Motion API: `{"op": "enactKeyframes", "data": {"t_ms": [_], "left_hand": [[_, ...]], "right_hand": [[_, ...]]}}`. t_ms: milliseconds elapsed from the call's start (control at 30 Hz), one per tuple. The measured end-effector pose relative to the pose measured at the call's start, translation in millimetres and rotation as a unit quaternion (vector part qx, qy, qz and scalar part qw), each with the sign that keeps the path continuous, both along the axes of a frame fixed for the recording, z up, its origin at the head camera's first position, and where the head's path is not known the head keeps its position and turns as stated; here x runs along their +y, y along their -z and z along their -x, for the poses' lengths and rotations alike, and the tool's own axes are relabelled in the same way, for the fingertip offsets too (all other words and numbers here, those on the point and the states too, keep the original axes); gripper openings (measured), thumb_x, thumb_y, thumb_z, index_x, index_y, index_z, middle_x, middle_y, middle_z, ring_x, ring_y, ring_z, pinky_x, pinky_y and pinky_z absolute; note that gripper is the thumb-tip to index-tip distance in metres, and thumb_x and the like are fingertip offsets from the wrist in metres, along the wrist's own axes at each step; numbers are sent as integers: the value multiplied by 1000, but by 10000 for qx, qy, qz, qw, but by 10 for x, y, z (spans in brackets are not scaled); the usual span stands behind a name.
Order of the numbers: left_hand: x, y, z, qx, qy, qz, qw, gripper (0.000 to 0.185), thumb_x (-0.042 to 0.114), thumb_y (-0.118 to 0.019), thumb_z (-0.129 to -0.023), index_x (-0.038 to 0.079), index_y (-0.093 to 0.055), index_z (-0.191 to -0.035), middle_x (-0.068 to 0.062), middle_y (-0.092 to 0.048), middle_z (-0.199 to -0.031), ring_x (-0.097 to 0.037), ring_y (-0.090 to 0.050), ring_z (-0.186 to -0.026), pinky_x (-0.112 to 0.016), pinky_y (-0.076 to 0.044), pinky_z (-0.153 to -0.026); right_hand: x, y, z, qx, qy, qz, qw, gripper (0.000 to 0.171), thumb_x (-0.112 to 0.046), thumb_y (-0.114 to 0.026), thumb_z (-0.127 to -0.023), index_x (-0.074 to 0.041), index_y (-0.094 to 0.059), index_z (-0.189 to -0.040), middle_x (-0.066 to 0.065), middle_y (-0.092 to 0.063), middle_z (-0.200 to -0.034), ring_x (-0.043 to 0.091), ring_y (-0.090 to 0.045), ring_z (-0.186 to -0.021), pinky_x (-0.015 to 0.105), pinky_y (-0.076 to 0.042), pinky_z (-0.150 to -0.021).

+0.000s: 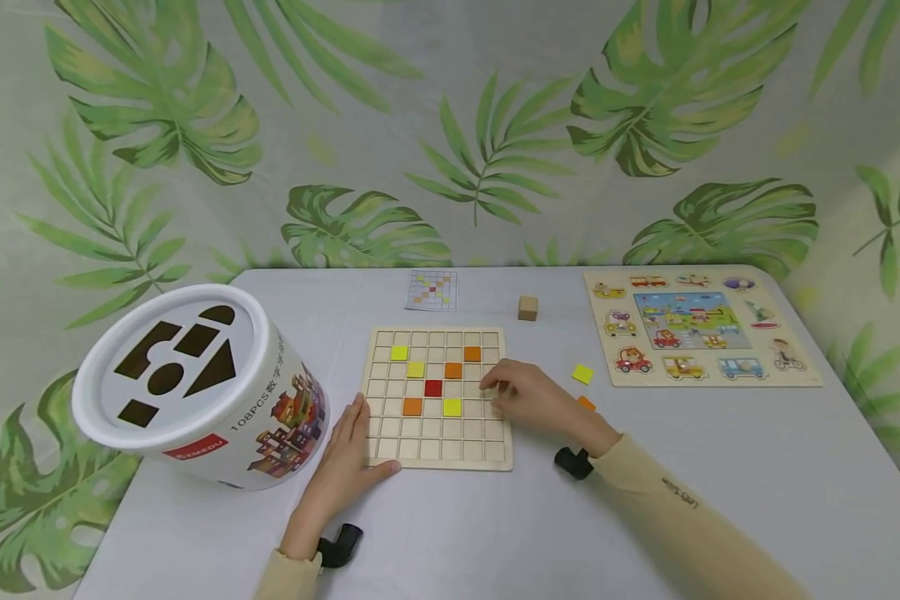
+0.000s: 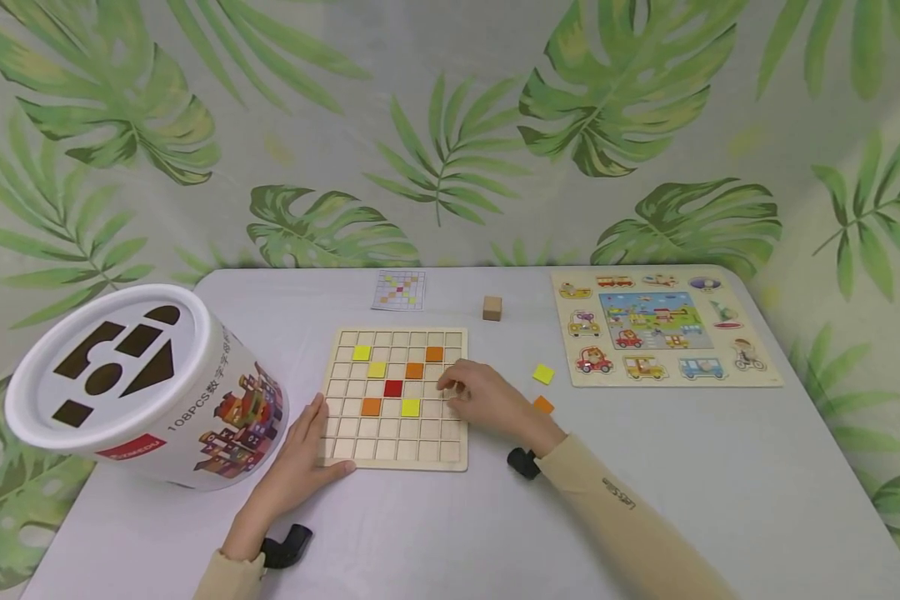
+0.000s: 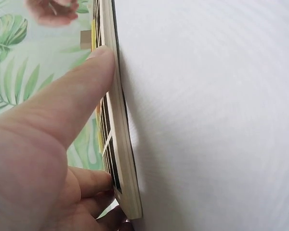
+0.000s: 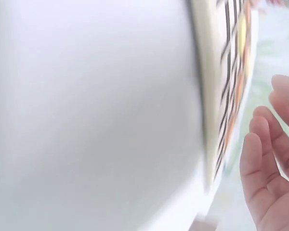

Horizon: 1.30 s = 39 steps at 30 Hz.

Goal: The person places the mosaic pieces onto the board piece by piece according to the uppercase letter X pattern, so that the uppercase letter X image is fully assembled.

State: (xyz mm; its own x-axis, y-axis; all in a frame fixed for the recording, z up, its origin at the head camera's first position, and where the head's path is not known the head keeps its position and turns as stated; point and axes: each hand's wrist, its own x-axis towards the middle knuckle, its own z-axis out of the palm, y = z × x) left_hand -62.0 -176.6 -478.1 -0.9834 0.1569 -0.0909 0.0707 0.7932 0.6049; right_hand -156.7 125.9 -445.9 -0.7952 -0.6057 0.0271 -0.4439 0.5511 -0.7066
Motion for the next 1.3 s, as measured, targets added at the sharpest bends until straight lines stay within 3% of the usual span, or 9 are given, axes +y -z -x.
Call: {"op": "enactKeyframes", "data": {"t_ms": [300,533,867,1300], "left_hand": [[-11,-26,-15,3,23,42,10000,103,32,-77,-80,-6,-12,-150,-19,-2,-158,-40,-2,-143,-54,-11,-113],[-20,-33,-14,42,60,70,9999,102,33,-77,-81,-6,-12,-150,-19,-2,-158,-40,-2,-143,-55,-10,-113],[-10,-22,-1,-18,55,3,10000,102,33,-77,-81,-5,-12,-150,-18,-2,-158,-39,-1,-143,-55,-10,-112],[-1,-14,-2,-16,-16,-78,10000,101,31,-78,-80,-7,-15,-149,-19,-4,-158,-40,-2,-143,-55,-11,-112]], "right_hand": [[918,55,-103,344,673,-313,9966,22,2,-72,-81,-2,-67,-101,4,-62,-94,19,-56,-83,31,-50,-69],[1149,158,-176,231,825,-795,9931,24,-2,-75,-78,-6,-66,-101,0,-55,-95,17,-55,-85,30,-50,-71],[844,178,-152,349,600,-589,9958,25,3,-70,-76,-4,-64,-100,2,-56,-95,17,-55,-84,31,-50,-73],[-161,-19,-135,256,-359,-306,9986,24,-3,-71,-81,-7,-65,-103,-2,-57,-99,15,-53,-89,29,-49,-80]]}}
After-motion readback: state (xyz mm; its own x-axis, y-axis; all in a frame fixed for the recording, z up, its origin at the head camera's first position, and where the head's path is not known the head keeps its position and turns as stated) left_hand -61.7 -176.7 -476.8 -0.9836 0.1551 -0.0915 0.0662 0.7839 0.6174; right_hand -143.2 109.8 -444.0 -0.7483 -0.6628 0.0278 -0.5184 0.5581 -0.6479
